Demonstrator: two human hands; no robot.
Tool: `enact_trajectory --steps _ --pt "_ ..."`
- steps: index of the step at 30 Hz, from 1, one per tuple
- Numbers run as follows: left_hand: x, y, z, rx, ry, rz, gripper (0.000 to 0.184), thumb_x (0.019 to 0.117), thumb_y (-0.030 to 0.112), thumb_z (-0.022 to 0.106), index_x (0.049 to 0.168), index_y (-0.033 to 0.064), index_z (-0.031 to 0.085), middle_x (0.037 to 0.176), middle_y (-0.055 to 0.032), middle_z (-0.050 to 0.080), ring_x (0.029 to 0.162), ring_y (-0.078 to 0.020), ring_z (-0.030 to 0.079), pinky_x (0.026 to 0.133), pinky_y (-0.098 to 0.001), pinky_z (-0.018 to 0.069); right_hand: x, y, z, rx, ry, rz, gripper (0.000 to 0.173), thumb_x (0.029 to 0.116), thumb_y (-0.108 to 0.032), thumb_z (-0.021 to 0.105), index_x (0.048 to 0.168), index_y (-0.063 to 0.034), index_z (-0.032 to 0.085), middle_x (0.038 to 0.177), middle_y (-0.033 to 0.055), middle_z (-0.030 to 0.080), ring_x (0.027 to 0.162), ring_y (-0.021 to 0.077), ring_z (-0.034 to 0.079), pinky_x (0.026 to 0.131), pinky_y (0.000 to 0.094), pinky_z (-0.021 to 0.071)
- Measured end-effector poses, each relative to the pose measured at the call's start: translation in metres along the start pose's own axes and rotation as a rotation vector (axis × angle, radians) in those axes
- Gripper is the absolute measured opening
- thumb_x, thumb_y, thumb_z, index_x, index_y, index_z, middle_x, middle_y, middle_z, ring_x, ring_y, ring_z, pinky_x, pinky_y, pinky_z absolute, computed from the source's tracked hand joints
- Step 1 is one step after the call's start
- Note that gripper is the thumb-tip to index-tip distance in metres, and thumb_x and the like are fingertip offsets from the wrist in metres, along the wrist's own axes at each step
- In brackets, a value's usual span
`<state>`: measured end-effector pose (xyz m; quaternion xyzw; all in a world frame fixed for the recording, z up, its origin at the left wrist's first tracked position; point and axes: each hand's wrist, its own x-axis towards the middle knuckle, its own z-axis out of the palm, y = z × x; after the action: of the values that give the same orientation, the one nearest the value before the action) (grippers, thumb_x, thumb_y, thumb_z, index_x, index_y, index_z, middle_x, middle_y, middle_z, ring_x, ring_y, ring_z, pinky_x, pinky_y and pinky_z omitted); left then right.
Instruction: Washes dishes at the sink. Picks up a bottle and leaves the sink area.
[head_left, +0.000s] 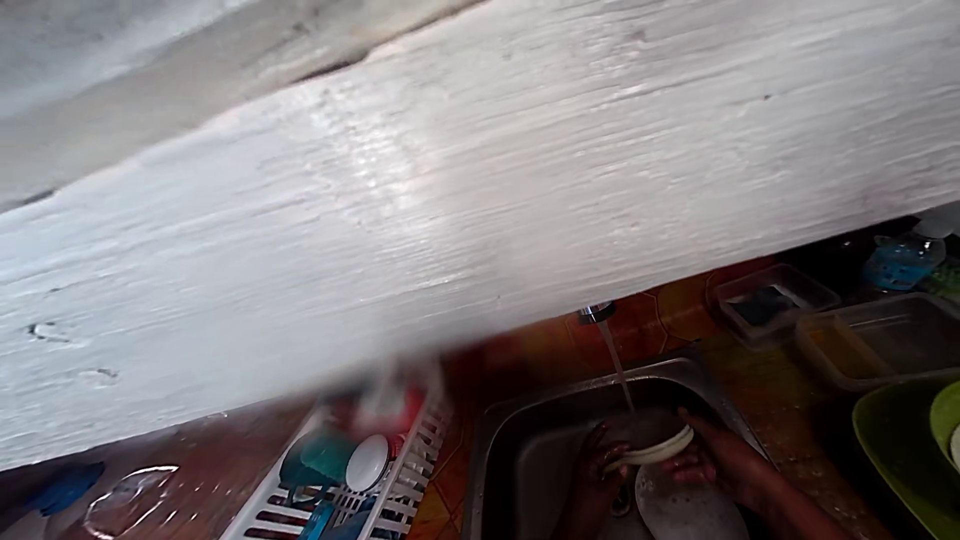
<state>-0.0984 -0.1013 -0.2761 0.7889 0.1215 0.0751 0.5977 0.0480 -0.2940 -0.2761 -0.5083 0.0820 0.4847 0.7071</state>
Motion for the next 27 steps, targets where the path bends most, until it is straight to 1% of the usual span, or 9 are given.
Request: enact_trajectory --steps 1,4,6,8,11,14,17,21,27 --pt "-0.001 -0.003 0.001 -0.003 0.017 -0.019 0.038 0.0890 -0.005 0.064 0.127 -0.0025 0.068 0.158 -0.0228 0.039 0.144 -0.0253 0.042 0.115 -0.0363 0.0419 0.000 0.001 0.002 0.018 -0.002 -0.042 0.038 0.1126 -0.032 0.037 0.141 -0.0080 0.045 0.094 0.0198 0.070 0.073 0.0318 0.073 0.063 0.0446 0.0625" --pt "-0.005 -0.011 0.001 -0.056 0.015 -0.182 0.082 0.0871 -0.004 0.068 0.160 0.0043 0.029 0.167 -0.0215 0.021 0.148 -0.0308 0.038 0.115 -0.0449 0.0426 0.007 0.009 0.004 -0.028 0.032 -0.177 0.059 0.1038 -0.002 0.045 0.158 -0.0205 0.033 0.126 0.0182 0.062 0.082 0.0265 0.069 0.061 0.0389 0.0584" --pt "-0.007 -0.013 0.003 -0.150 0.026 -0.273 0.098 0.0877 -0.003 0.070 0.164 0.0116 0.011 0.169 -0.0201 0.012 0.145 -0.0340 0.043 0.112 -0.0487 0.0462 0.013 0.015 0.004 -0.055 0.052 -0.288 0.067 0.0991 0.003 0.047 0.159 -0.0221 0.032 0.135 0.0158 0.059 0.087 0.0236 0.068 0.062 0.0367 0.0578" --pt "-0.006 -0.016 0.006 -0.282 0.066 -0.317 0.100 0.0902 0.001 0.067 0.165 0.0154 0.002 0.168 -0.0211 0.015 0.141 -0.0361 0.047 0.109 -0.0507 0.0488 0.016 0.017 0.002 -0.063 0.052 -0.391 0.068 0.0969 0.006 0.048 0.158 -0.0208 0.036 0.143 0.0131 0.056 0.100 0.0240 0.069 0.069 0.0380 0.0605" --pt "0.001 -0.014 0.013 -0.554 0.152 -0.403 0.071 0.1060 0.011 0.047 0.163 0.0133 0.006 0.154 -0.0239 0.042 0.123 -0.0324 0.063 0.099 -0.0468 0.0553 0.015 0.014 -0.002 -0.112 0.012 -0.474 0.069 0.0954 0.005 0.050 0.158 -0.0203 0.037 0.149 0.0111 0.053 0.113 0.0256 0.068 0.078 0.0417 0.0627" --pt "0.011 -0.010 0.018 -0.753 0.183 -0.503 0.050 0.1121 0.021 0.037 0.159 0.0071 0.024 0.145 -0.0234 0.050 0.117 -0.0322 0.063 0.097 -0.0471 0.0544 0.010 0.009 -0.006 -0.126 -0.002 -0.498 0.068 0.0941 0.006 0.050 0.157 -0.0177 0.038 0.146 0.0114 0.056 0.113 0.0246 0.068 0.079 0.0405 0.0631" --pt "0.021 -0.006 0.027 -0.803 0.211 -0.531 0.037 0.1098 0.012 0.043 0.144 -0.0002 0.042 0.128 -0.0203 0.061 0.107 -0.0288 0.067 0.092 -0.0450 0.0574 0.009 0.008 -0.016 -0.104 0.027 -0.505 0.065 0.0945 0.007 0.048 0.156 -0.0154 0.041 0.144 0.0120 0.057 0.112 0.0225 0.068 0.082 0.0388 0.0625" --pt "0.034 -0.006 0.037 -0.684 0.231 -0.574 0.028 0.1038 0.002 0.054 0.131 -0.0032 0.051 0.114 -0.0177 0.063 0.089 -0.0243 0.068 0.079 -0.0397 0.0593 0.007 0.007 -0.034 -0.089 0.112 -0.520 0.065 0.0939 0.010 0.047 0.155 -0.0142 0.042 0.139 0.0118 0.061 0.104 0.0192 0.070 0.078 0.0349 0.0616" --pt "0.043 0.006 0.046 -0.637 0.231 -0.619 0.035 0.1057 0.005 0.051 0.139 -0.0021 0.045 0.118 -0.0215 0.060 0.090 -0.0273 0.068 0.076 -0.0413 0.0594 0.006 0.008 -0.042 -0.046 0.128 -0.514 0.066 0.0926 0.012 0.043 0.153 -0.0139 0.044 0.142 0.0096 0.060 0.106 0.0173 0.069 0.077 0.0324 0.0612"
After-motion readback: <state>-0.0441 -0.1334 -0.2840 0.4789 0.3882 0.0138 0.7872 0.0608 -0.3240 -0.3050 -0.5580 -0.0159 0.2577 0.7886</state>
